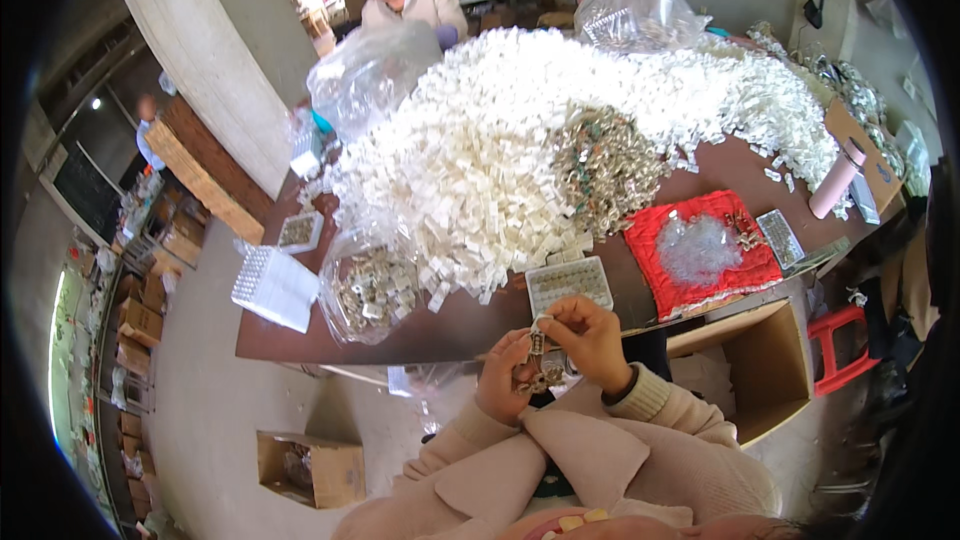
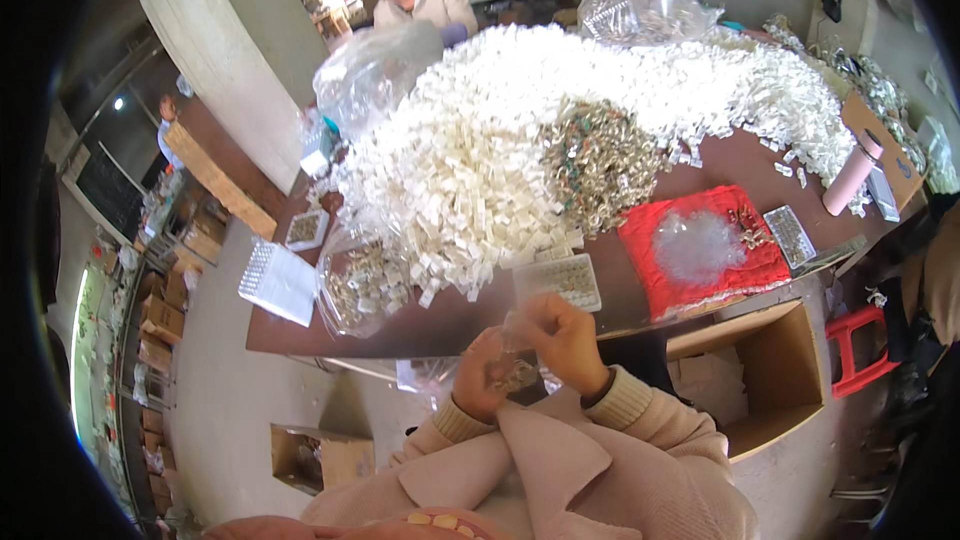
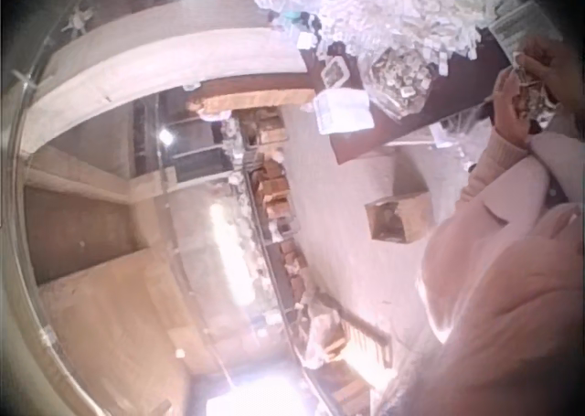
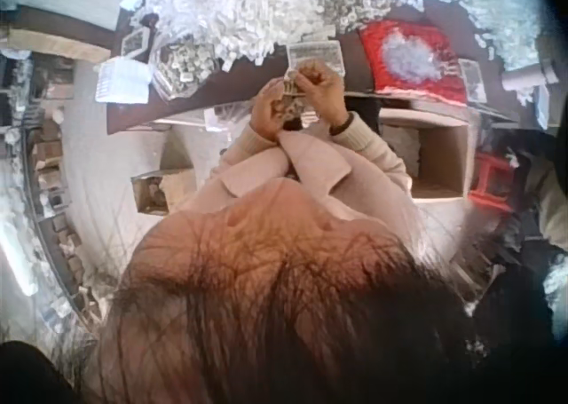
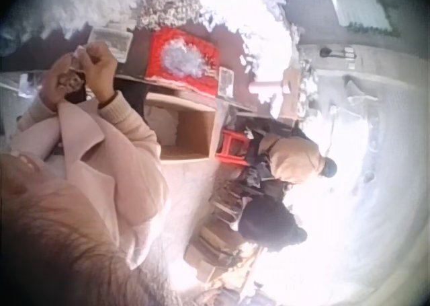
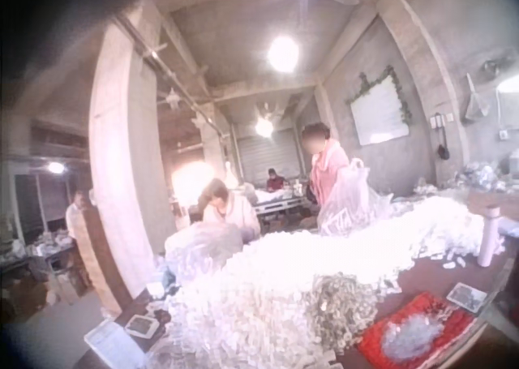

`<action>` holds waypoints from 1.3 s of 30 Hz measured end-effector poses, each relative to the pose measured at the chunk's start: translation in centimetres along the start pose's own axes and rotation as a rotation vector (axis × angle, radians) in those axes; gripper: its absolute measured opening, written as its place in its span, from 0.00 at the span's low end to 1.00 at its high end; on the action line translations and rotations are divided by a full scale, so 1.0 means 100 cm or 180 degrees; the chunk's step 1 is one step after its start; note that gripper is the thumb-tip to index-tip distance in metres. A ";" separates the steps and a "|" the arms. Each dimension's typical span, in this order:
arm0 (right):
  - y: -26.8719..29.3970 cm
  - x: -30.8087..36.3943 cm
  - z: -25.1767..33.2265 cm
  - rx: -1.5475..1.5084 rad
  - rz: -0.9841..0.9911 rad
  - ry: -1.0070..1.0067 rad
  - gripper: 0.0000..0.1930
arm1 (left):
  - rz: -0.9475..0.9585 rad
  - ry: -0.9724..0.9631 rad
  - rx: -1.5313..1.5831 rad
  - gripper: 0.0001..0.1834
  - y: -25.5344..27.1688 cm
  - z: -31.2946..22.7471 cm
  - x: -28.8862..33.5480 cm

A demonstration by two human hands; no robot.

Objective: The person repeatedly picks small white plastic housings and metal contacts from a table, inserts the contacts into the housings, and places the assembled units into a compartmentalized tray. The process is repeated continuously with both hands.

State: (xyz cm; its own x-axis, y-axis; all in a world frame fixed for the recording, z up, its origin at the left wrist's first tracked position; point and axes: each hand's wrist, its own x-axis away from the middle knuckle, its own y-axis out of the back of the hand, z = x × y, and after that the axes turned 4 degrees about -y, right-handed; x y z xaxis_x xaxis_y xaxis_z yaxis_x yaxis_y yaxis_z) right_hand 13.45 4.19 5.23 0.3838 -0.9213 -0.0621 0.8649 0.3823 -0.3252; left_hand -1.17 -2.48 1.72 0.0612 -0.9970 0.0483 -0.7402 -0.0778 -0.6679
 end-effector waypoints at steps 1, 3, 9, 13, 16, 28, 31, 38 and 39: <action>-0.002 0.004 0.002 0.0961 -0.0138 0.0767 0.06 | -0.0133 -0.0013 -0.0240 0.11 -0.005 -0.001 0.000; -0.001 0.013 0.007 0.1284 -0.0123 0.1231 0.07 | -0.0189 -0.0117 -0.0418 0.11 -0.015 -0.005 0.006; 0.004 0.035 0.020 0.1440 0.0402 0.2211 0.13 | 0.0183 -0.0971 -0.1341 0.14 -0.051 -0.018 0.035; 0.004 0.044 0.023 0.1504 0.0346 0.2724 0.15 | 0.0628 -0.1263 -0.2299 0.21 -0.059 -0.022 0.050; 0.005 0.050 0.025 0.1431 0.0273 0.2819 0.15 | 0.0760 -0.1373 -0.2760 0.17 -0.058 -0.016 0.055; 0.015 0.050 0.021 0.1964 0.0003 0.3109 0.16 | -0.0143 -0.0047 0.0241 0.17 -0.059 0.008 0.037; 0.023 0.045 0.011 0.2133 0.0057 0.2987 0.18 | 0.0170 0.0110 0.0733 0.21 -0.050 0.013 0.030; 0.035 0.039 0.005 0.1810 0.0224 0.2129 0.14 | 0.0701 -0.0671 -0.1629 0.26 -0.028 0.019 0.017; 0.038 0.038 0.006 0.1814 0.0276 0.2039 0.14 | 0.0664 -0.0715 -0.1753 0.30 -0.028 0.019 0.017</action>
State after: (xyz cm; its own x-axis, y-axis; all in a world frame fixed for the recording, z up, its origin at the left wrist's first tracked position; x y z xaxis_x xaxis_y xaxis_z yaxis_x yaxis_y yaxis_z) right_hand 18.35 2.21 4.30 0.3478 -0.6841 -0.6411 0.9372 0.2724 0.2177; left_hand 2.27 -3.91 2.31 -0.0270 -0.9707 -0.2388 -0.9843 0.0674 -0.1629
